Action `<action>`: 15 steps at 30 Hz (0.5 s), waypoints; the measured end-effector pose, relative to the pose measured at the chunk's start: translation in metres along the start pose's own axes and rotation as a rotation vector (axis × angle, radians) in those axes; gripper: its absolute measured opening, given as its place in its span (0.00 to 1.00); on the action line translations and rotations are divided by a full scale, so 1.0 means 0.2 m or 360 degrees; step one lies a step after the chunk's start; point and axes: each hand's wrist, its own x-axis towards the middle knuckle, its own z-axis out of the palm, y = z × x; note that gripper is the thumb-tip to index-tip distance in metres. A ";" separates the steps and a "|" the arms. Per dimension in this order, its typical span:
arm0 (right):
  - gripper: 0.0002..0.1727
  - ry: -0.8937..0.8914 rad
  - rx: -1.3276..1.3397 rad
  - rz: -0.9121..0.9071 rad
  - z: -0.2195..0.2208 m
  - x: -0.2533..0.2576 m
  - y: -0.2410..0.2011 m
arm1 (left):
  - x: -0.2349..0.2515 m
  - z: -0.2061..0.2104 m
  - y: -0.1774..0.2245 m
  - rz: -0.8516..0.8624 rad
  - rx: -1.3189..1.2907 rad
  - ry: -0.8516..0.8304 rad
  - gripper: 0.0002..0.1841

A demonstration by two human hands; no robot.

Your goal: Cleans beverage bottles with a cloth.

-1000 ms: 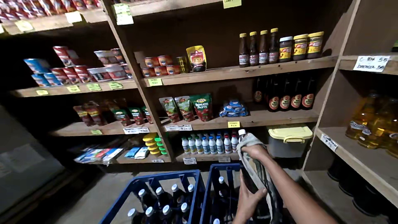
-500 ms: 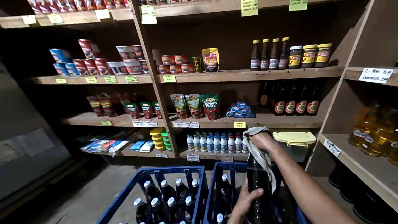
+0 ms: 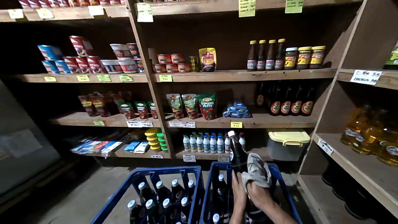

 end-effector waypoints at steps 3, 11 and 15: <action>0.26 -0.0111 0.0239 0.0120 -0.20 0.18 -0.07 | -0.02 0.00 0.04 -0.0043 -0.0128 -0.0118 0.34; 0.16 0.0036 0.1340 -0.0259 -0.45 0.45 -0.08 | -0.13 -0.05 0.10 -0.0415 -0.0697 -0.0705 0.34; 0.18 0.0354 0.0863 -0.0238 -0.44 0.44 -0.13 | -0.07 -0.05 0.09 -0.0108 -0.0136 -0.0609 0.39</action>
